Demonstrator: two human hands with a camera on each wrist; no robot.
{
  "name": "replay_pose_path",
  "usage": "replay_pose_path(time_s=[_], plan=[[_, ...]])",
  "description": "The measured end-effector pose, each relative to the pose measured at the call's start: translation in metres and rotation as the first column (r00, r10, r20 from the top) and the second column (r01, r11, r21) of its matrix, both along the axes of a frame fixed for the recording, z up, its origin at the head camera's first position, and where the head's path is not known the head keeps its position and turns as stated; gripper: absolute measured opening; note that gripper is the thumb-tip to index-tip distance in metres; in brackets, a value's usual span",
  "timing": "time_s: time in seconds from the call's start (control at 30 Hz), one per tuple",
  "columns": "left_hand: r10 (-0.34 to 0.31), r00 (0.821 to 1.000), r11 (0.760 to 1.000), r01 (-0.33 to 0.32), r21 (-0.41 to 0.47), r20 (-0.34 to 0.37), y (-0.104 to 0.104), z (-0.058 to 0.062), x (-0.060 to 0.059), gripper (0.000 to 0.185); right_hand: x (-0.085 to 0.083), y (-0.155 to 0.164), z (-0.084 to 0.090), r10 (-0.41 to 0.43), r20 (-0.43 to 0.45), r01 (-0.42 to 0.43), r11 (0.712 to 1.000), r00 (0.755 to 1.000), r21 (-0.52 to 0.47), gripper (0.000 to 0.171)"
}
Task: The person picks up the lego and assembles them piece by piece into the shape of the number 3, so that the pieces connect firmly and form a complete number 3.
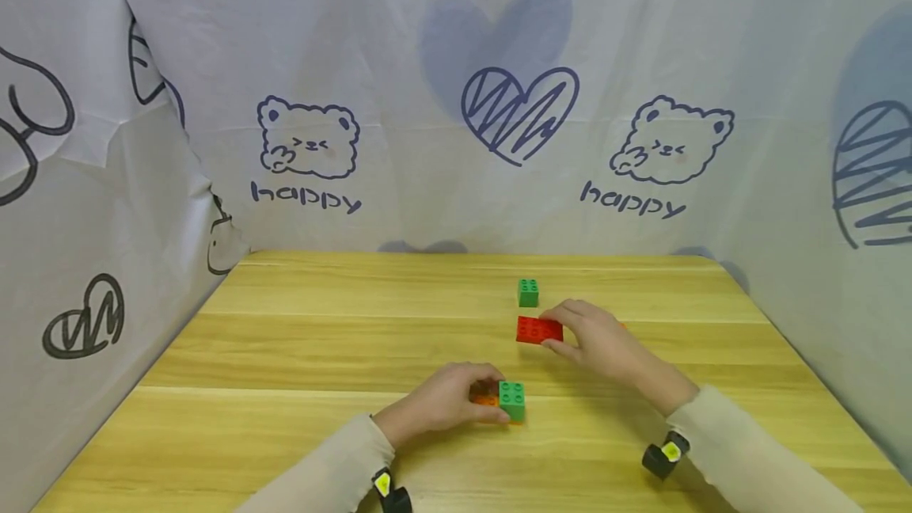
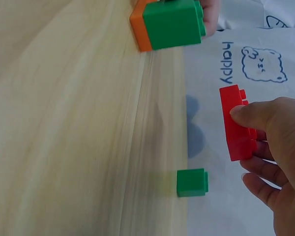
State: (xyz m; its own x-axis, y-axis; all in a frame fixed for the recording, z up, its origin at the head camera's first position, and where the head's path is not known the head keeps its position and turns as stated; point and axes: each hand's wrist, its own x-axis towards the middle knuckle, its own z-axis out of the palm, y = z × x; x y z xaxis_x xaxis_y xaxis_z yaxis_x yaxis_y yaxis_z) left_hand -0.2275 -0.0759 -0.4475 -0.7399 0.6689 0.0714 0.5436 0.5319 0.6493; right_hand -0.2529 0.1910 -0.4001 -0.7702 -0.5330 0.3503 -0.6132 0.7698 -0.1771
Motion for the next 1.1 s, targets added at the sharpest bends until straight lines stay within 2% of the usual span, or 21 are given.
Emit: replay_pose_path(time_s=[0.27,0.57,0.8,1.1], plan=[[0.008,0.999,1.0,-0.009,0.023,0.038,-0.001,0.0,0.0,0.044,0.015,-0.007,0.007,0.062,-0.014,-0.062,0.998,0.998,-0.018,0.039],[0.014,1.0,1.0,-0.014,0.027,0.017,-0.002,0.0,0.001,0.042,0.029,-0.014,0.014,0.139,0.056,-0.137,0.99,0.989,-0.043,0.036],[0.013,1.0,0.998,-0.014,0.059,0.011,-0.001,-0.001,0.0,0.035,0.035,-0.017,0.014,0.217,0.048,-0.214,0.975,0.975,-0.061,0.033],[0.008,0.998,0.995,-0.014,0.099,0.059,0.001,0.0,0.0,0.044,0.038,-0.021,0.016,0.294,0.068,-0.29,0.955,0.953,-0.057,0.031]])
